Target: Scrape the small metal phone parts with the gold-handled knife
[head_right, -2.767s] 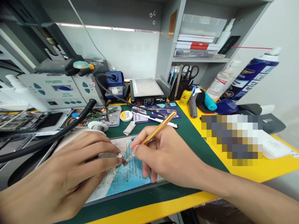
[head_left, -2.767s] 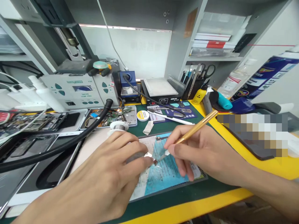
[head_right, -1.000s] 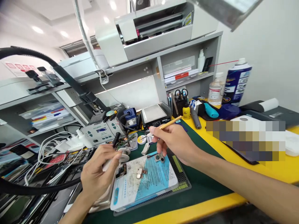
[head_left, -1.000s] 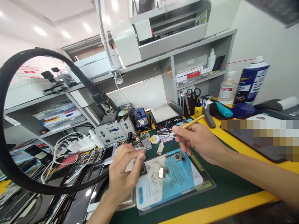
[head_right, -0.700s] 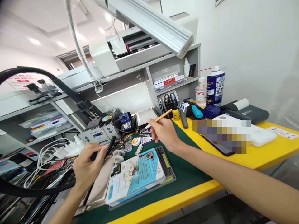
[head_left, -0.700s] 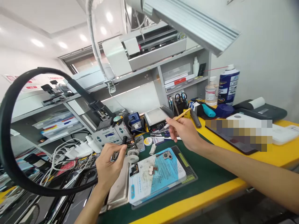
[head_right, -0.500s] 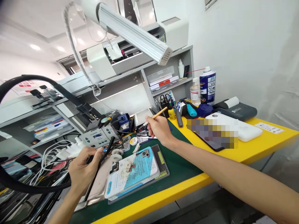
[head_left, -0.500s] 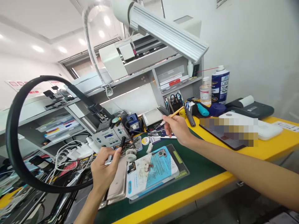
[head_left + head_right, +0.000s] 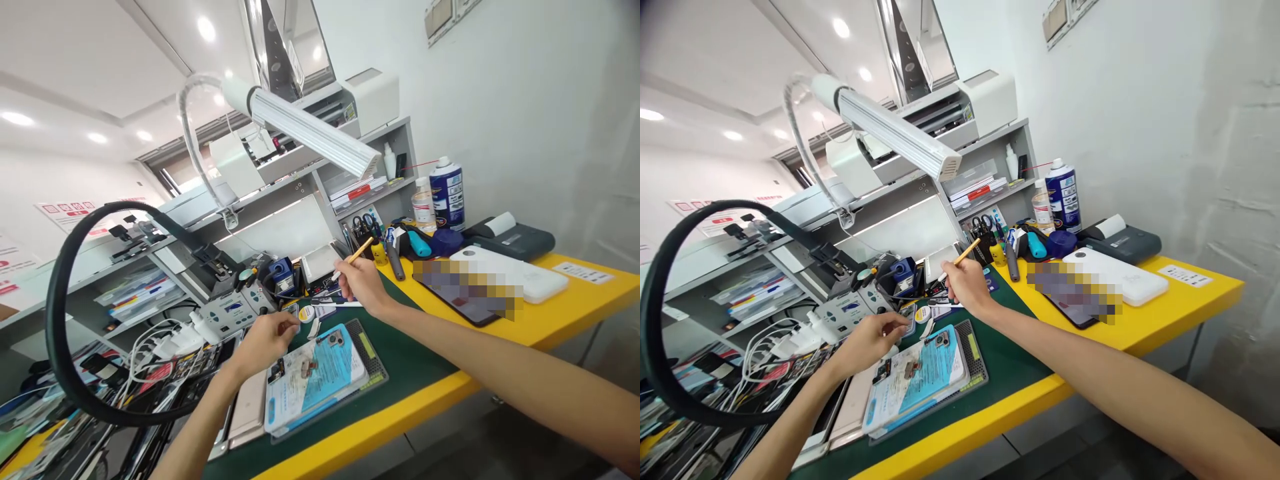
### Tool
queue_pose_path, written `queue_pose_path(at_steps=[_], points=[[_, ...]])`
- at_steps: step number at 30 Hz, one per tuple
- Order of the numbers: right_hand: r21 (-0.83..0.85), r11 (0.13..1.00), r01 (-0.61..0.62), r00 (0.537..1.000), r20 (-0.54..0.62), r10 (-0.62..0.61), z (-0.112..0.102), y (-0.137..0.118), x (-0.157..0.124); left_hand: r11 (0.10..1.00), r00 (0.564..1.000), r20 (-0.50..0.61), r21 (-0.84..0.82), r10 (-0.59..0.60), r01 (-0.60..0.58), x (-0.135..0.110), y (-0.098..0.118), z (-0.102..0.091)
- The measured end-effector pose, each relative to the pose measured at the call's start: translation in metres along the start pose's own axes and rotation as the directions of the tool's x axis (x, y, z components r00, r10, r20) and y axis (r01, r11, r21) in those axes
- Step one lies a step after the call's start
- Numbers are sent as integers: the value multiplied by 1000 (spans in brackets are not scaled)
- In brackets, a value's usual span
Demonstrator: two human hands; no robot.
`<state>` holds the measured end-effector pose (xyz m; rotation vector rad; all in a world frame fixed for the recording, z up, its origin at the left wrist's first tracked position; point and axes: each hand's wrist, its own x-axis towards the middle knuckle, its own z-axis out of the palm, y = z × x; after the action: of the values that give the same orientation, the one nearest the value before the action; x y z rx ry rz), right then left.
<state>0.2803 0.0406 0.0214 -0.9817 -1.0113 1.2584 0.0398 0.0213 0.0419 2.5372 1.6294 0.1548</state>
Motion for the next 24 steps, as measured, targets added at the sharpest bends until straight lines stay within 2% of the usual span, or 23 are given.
queue_pose_path(at_steps=[5, 10, 18, 24], points=[[-44, 999, 3, 1000, 18, -2, 1, 2, -2, 994, 982, 188, 104, -35, 16, 49, 6, 16], [-75, 997, 24, 1000, 22, -23, 2, 5, -1, 990, 945, 328, 128, 7, -52, 61, 0, 27], [-139, 987, 84, 996, 27, -81, 3, 10, 0, 977, 955, 295, 200, 7, -69, 52, -9, 21], [-203, 970, 131, 991, 39, -126, 3, 12, -1, 975, 944, 330, 203, 22, -94, 56, -9, 21]])
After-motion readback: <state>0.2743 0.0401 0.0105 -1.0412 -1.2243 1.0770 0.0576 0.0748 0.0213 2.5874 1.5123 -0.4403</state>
